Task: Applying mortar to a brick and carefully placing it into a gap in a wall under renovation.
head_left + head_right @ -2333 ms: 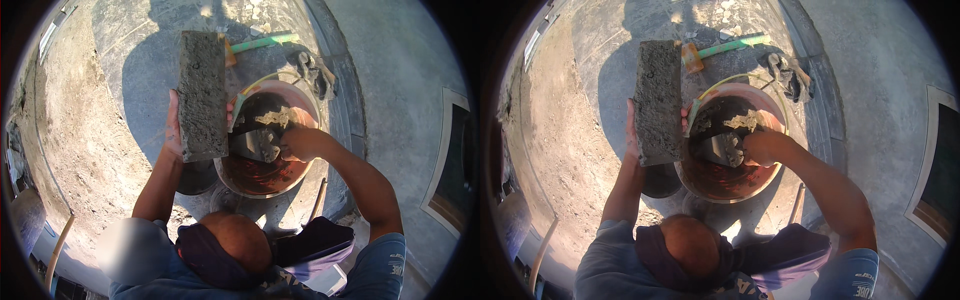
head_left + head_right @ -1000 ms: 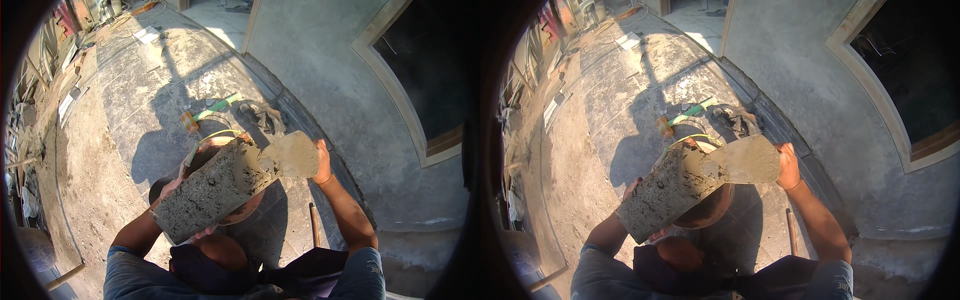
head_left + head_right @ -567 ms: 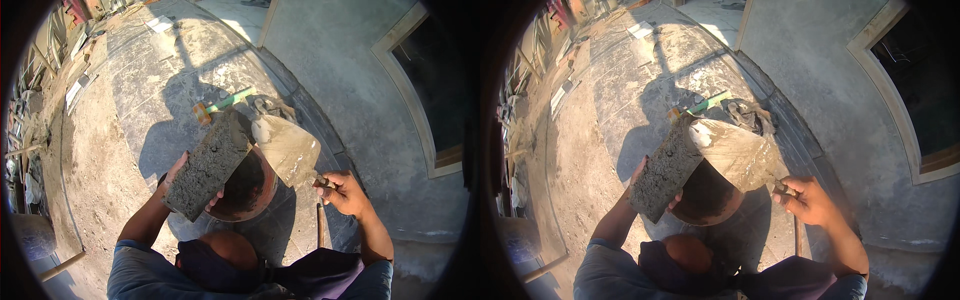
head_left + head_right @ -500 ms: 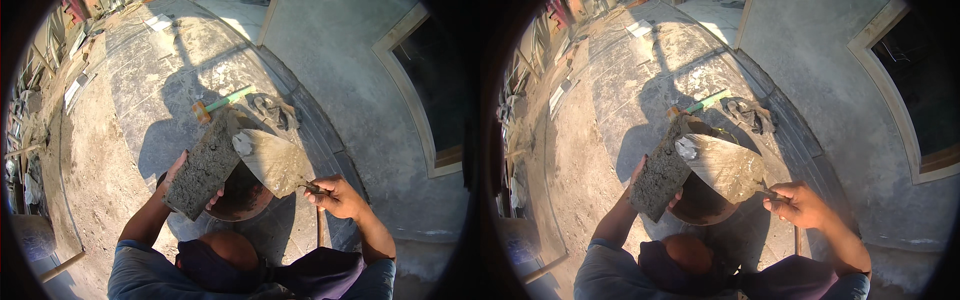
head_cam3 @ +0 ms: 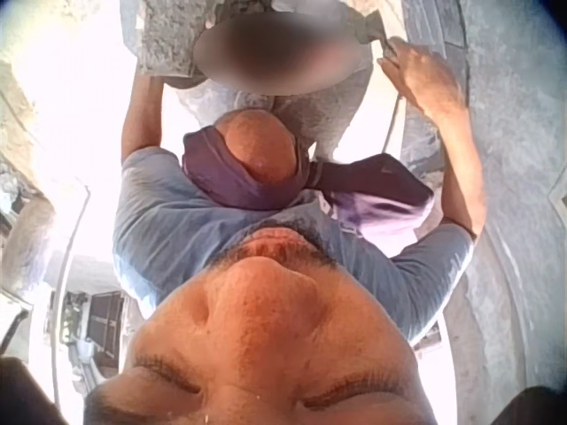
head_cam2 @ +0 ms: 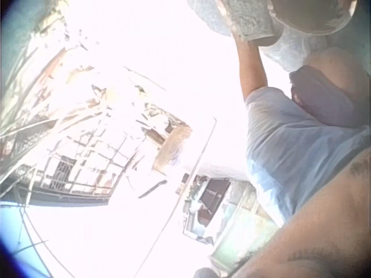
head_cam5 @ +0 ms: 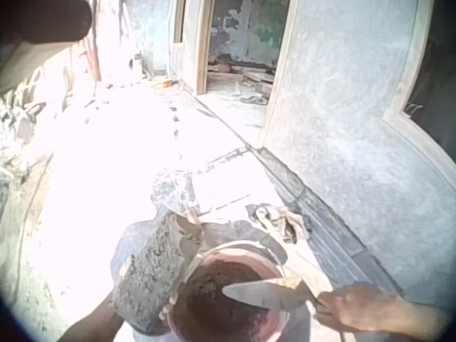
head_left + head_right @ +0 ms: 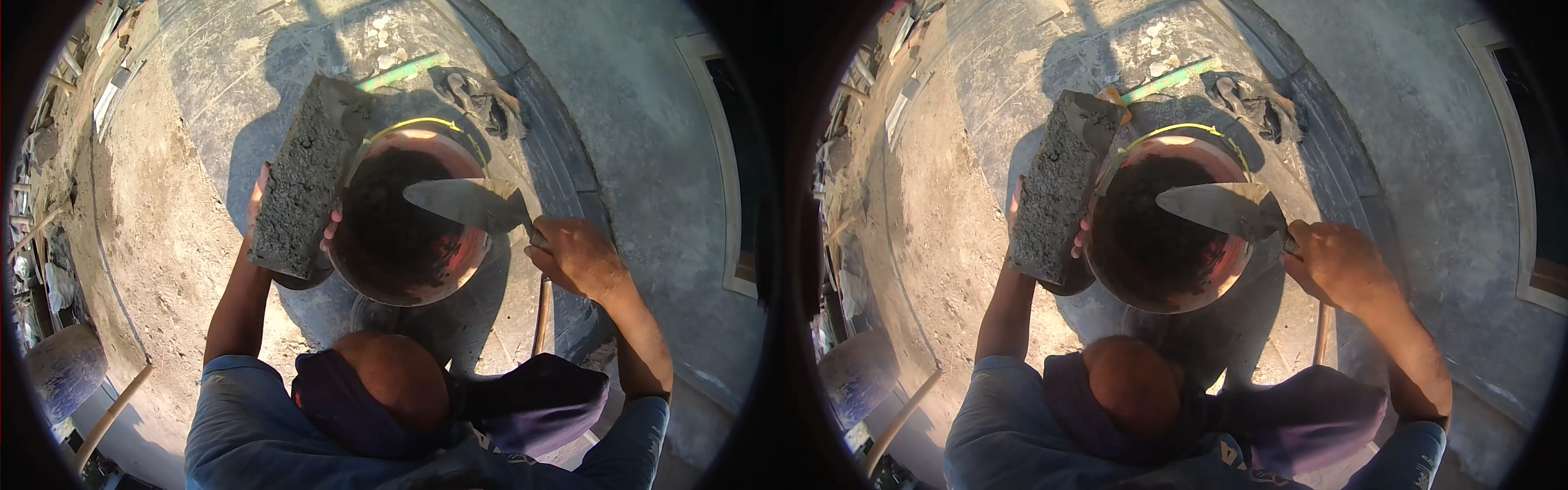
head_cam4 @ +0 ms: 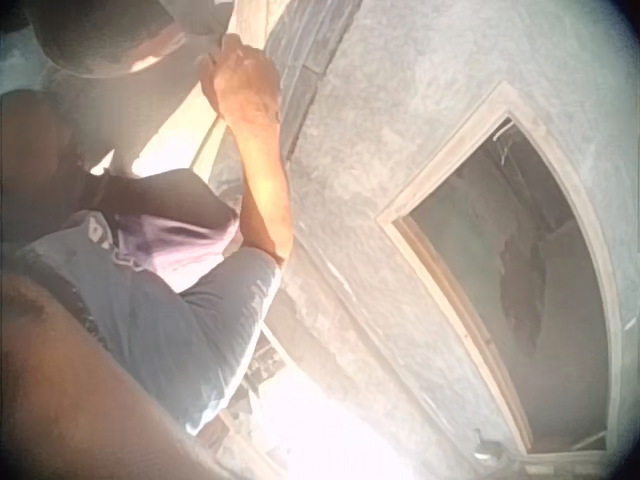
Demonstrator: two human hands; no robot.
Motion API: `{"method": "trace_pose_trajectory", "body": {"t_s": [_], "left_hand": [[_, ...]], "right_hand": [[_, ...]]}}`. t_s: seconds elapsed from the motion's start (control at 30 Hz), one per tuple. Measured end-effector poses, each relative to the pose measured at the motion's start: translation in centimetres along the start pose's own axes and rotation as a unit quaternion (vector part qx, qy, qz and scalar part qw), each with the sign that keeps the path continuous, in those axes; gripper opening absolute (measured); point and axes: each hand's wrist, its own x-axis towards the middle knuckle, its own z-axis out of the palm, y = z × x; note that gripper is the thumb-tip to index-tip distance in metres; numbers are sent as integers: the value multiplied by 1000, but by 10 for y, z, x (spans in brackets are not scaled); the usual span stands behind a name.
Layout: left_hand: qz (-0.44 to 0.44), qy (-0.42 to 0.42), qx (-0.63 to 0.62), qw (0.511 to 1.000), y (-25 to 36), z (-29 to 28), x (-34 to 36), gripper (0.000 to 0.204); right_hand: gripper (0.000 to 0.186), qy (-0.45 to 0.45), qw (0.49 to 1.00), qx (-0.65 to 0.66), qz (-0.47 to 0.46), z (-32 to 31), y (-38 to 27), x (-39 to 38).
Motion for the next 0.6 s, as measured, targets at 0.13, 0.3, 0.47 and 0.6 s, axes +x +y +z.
{"method": "trace_pose_trajectory", "body": {"t_s": [0.13,0.3,0.47,0.6], "left_hand": [[11,-33,-51,998,-14,-30,8,95],[25,-26,-57,998,-23,-36,3,96],[15,67,-18,998,-23,-30,1,99],[12,41,-34,998,-20,-34,7,100]], "right_hand": [[16,-74,978,-157,112,40,-34,65],[14,-61,986,-151,-33,101,-44,114],[18,-81,995,-26,50,110,-55,105],[22,-149,989,3,8,118,-68,97]]}}
